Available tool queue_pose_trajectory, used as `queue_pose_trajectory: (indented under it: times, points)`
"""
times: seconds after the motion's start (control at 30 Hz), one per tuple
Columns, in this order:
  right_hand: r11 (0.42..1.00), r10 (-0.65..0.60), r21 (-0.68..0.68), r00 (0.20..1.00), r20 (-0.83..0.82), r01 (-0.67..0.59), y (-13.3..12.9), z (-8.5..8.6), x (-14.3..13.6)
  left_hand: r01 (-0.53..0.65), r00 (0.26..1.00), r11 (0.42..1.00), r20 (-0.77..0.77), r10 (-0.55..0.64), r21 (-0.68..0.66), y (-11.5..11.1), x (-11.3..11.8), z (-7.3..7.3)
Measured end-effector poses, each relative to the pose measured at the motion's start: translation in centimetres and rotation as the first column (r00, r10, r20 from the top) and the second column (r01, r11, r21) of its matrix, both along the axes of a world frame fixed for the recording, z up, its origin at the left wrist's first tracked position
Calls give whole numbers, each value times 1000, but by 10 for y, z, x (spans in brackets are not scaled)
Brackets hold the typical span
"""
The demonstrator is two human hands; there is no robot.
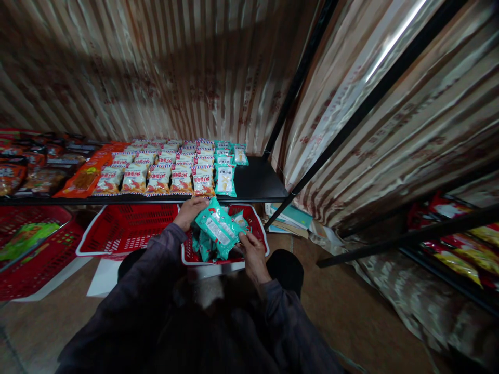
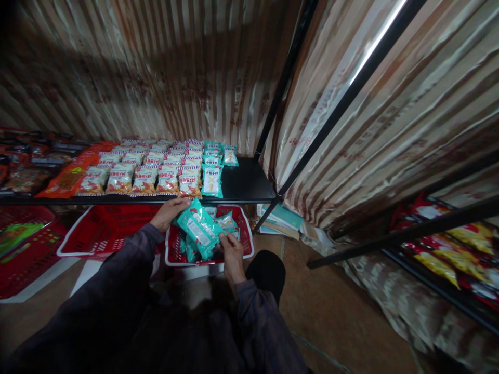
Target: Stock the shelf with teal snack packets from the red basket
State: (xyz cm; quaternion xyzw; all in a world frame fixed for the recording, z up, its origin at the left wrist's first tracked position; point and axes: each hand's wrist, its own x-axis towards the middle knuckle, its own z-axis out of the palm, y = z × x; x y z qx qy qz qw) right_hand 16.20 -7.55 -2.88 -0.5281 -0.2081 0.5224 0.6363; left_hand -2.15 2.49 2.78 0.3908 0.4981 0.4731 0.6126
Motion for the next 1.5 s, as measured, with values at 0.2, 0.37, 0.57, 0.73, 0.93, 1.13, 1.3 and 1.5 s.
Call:
queue_pose_trajectory:
  times: [0.2, 0.37, 0.57, 0.73, 0.93, 1.13, 1.3, 1.5]
  points:
    - [999, 37, 10, 996, 84, -37, 0, 4, 2, -2, 999, 1000, -33, 3, 31, 0, 5, 1]
    - [998, -31, 54, 992, 124, 24, -1, 5, 4, -73, 997, 996, 13, 72, 55, 0, 13, -3]
    - [1000, -8, 13, 996, 84, 7, -1, 4, 3, -92, 996, 995, 15, 91, 49, 1, 14, -5]
    - [999, -34, -20, 999, 0, 34, 0, 8, 2, -56, 998, 998, -15, 56, 18, 2, 12, -6]
    - [999, -41, 22, 998, 46, 40, 1, 10, 1, -65, 997, 996, 37, 63, 60, 2, 11, -5]
    - [989, -63, 140, 984, 167, 40, 1, 8, 6, -44, 994, 993, 103, 33, 106, 0, 10, -6]
    - [934, -146, 349, 813, 564, -74, -4, 9, 16, -23, 987, 987, 163, -3, 158, -2, 6, -13]
    - [894, -239, 419, 625, 743, -157, -12, 11, 16, -51, 982, 979, 186, 13, 199, -4, 5, -23]
